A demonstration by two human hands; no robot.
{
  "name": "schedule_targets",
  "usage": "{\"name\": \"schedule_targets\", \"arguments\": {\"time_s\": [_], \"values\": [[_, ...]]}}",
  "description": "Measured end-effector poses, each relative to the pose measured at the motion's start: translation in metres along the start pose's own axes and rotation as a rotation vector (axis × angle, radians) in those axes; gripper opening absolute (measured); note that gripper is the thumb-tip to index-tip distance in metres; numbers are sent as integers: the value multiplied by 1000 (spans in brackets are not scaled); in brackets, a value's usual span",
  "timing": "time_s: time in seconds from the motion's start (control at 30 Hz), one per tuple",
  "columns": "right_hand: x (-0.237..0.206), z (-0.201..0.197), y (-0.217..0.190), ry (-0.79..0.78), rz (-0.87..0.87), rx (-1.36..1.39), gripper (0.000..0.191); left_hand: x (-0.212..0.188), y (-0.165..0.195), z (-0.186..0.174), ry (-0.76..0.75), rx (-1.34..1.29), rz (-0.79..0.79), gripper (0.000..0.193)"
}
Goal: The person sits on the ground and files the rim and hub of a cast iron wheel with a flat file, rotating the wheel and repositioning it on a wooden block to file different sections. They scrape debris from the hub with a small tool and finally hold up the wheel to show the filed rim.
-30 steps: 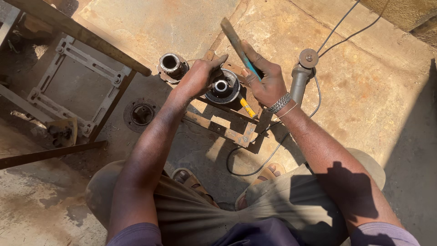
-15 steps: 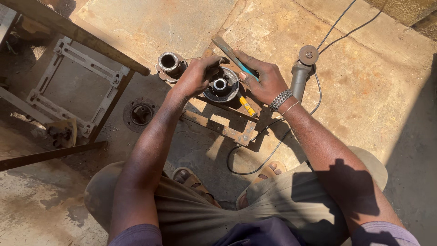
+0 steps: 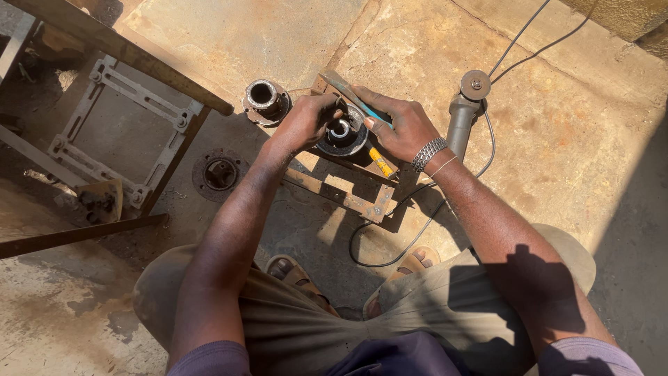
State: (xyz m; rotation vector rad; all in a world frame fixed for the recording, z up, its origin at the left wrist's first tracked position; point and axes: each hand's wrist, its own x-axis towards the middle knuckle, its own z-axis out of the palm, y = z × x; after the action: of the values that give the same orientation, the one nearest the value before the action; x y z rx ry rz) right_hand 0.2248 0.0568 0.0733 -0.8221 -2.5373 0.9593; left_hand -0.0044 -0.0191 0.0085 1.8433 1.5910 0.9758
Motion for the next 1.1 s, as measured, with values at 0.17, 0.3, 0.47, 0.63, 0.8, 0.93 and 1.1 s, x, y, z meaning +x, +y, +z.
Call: {"name": "schedule_targets", "arguments": {"time_s": [0.17,0.3,0.47,0.63,0.8,0.93,1.1], "values": [[-4,-8,-11,397,-78,390,55,0,-4,3,6,2,-6,15],[-3,-12,-15,-108,62,-138,60,0,-4,3,22,-46,29,14],[-10,-23,-15,114,-140,90,52,0,-3,-4,45,-65,-21,16],[-10,-22,-17,119,-154,37,51,3,-3,-5,34,-64,-48,15],[-10,-8,-15,26,-40,-6,55,-1,-7,-4,26,-41,53,12],[-6,1,-13,7,-5,-8,56,1,-12,-1,-8,-1,-9,13],[-6,-6,-12,-22,80,-80,56,2,-12,-1,-48,12,-47,15]]}}
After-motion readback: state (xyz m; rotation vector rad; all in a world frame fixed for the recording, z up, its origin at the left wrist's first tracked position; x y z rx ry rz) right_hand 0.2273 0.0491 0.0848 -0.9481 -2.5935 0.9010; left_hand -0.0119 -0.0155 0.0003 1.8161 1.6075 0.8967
